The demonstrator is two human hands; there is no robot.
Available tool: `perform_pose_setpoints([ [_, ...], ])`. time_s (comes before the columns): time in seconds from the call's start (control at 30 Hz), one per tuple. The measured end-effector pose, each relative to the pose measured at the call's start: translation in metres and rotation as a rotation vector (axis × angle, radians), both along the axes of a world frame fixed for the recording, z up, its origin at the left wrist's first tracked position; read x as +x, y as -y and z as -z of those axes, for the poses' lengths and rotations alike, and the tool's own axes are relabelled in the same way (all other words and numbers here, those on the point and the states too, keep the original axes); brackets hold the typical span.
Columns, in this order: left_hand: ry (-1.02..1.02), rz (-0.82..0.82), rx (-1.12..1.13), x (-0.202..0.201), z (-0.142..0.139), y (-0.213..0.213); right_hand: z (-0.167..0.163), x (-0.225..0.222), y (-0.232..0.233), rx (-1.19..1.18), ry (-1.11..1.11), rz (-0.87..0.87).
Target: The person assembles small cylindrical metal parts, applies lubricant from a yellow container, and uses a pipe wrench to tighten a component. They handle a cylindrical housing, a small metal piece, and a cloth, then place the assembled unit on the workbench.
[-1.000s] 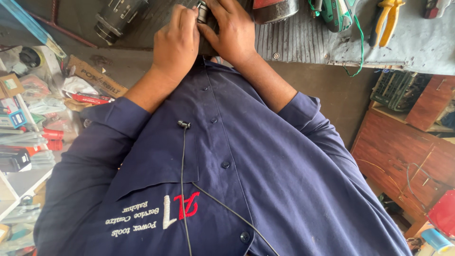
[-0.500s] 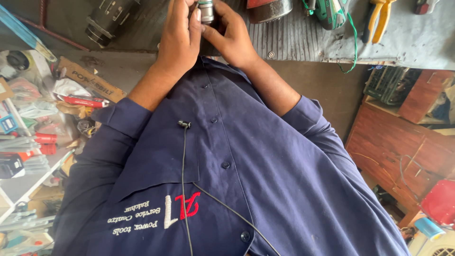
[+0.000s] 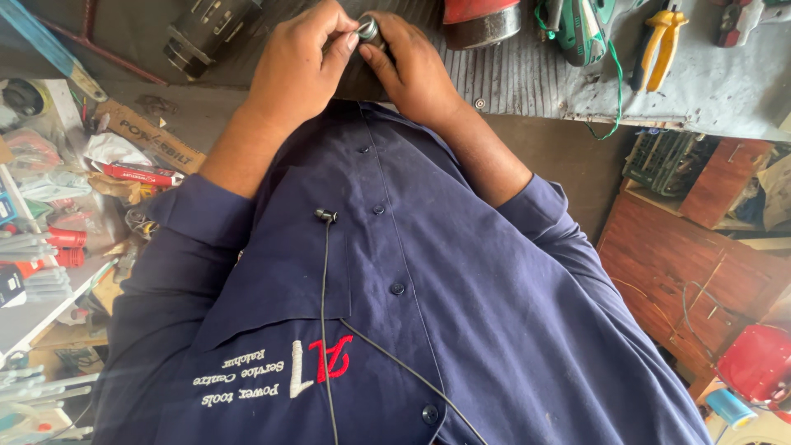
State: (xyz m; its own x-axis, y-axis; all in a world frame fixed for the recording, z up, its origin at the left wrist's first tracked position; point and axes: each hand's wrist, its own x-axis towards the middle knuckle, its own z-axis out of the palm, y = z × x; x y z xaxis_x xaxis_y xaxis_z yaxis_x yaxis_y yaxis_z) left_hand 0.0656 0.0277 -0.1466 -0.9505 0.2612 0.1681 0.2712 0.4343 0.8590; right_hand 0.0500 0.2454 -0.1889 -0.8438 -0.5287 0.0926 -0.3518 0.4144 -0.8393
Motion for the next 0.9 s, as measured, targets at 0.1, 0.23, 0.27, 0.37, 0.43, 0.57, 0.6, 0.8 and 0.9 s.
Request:
perform_pose_setpoints([
  [0.1,0.108,0.057,-0.015,-0.005,0.0,0.01,0.0,0.0,-0.002,0.07,-0.038,-0.035],
  [0.23,0.232,0.1,0.094,-0.01,0.013,0.01,0.0,0.0,-0.007,0.058,-0.001,-0.072],
  [0.27,0.262,0.083,0.097,-0.01,0.018,0.007,-0.001,0.001,-0.009,0.035,-0.003,-0.081],
  [0.37,0.355,0.031,0.156,-0.012,0.032,0.0,-0.004,0.003,-0.016,0.05,0.025,-0.088],
  [0.43,0.361,-0.051,0.12,-0.012,0.039,-0.005,-0.005,0.005,-0.02,0.026,0.046,-0.076],
  [0.57,0.148,-0.21,-0.122,-0.007,0.043,-0.011,-0.007,0.011,-0.028,-0.046,0.027,-0.022],
  [0.6,0.074,-0.221,-0.17,-0.005,0.042,-0.013,-0.007,0.014,-0.029,-0.028,0.039,0.006],
  [0.8,0.009,-0.041,-0.472,0.012,0.029,-0.033,-0.003,0.026,-0.043,0.006,-0.004,0.144],
  [0.9,0.06,0.002,-0.359,0.022,0.024,-0.041,0.0,0.032,-0.051,0.029,-0.014,0.206],
])
